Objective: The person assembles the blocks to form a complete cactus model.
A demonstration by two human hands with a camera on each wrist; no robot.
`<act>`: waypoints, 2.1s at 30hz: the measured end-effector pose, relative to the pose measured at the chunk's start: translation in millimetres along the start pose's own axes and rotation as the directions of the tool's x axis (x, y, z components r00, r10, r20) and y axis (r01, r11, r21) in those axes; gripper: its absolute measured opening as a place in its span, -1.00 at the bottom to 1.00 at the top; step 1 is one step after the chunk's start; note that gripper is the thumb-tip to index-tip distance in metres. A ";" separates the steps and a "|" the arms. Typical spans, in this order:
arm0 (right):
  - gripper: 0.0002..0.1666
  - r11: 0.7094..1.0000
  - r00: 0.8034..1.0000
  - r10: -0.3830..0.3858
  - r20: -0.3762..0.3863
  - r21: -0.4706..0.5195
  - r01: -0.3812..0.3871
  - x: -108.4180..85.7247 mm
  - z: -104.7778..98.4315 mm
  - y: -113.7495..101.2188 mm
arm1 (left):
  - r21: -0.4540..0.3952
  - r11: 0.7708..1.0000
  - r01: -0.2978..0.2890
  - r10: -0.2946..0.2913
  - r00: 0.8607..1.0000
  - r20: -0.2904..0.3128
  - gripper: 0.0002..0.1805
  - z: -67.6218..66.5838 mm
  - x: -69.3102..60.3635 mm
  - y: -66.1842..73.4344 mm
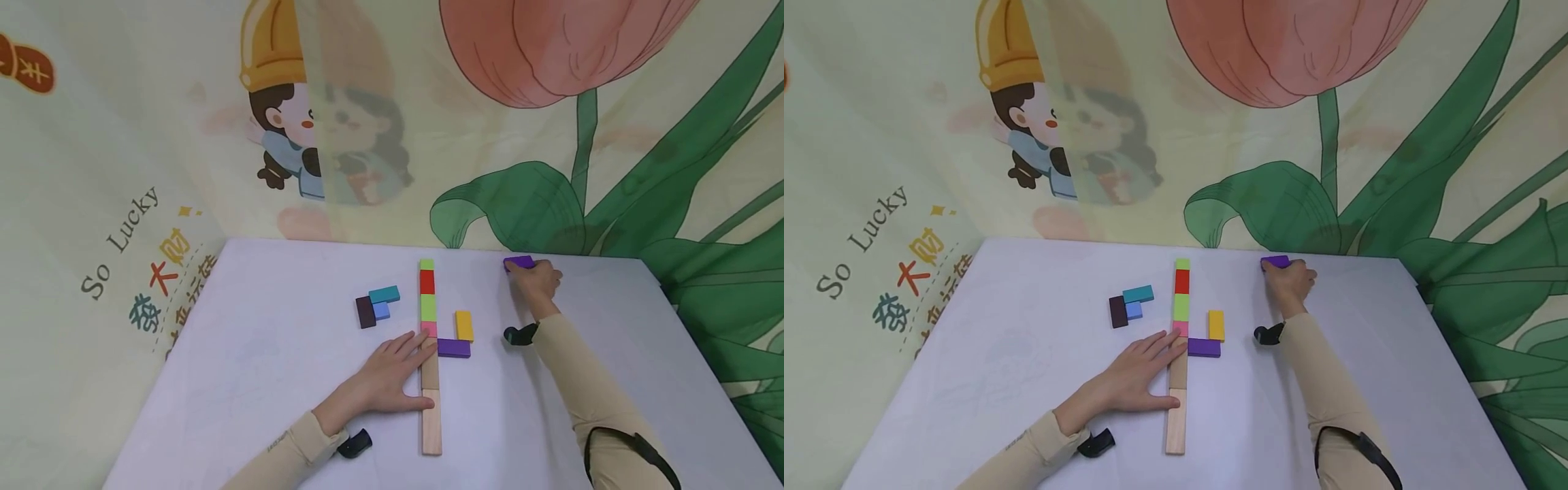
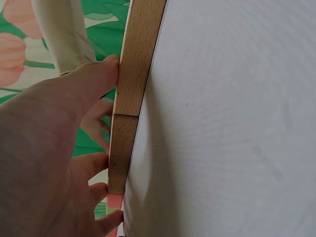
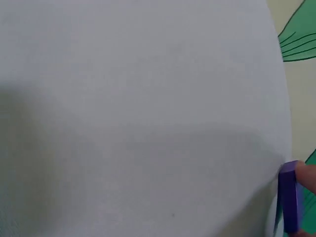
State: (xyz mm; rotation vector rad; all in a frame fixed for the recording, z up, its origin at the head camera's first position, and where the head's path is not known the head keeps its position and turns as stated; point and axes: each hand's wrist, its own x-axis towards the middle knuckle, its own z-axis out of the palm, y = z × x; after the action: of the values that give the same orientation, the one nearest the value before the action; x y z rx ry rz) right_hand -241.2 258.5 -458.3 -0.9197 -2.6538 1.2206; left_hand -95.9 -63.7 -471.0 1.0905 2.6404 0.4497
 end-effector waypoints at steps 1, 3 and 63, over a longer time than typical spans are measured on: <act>-0.16 1.000 1.000 -0.017 -0.015 0.025 0.018 0.0 1.0 -1.1 | 0.000 1.000 -0.001 0.001 1.000 -0.001 0.00 -0.1 0.2 0.1; -0.21 0.995 0.996 -0.072 -0.045 0.072 0.075 0.0 3.5 -3.0 | 0.000 1.000 -0.004 0.004 1.000 -0.004 0.00 -0.6 0.4 0.1; -0.46 0.827 0.662 -0.506 0.553 0.092 0.555 -56.6 9.7 -2.6 | 0.009 1.000 -0.013 0.013 1.000 -0.004 0.00 2.2 -2.6 0.5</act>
State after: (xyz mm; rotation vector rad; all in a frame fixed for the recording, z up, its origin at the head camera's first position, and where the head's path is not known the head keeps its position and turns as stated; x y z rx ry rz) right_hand -199.3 219.5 -453.3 0.3151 -3.0631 1.3599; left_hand -93.1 -64.8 -472.5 1.1117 2.6431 0.4436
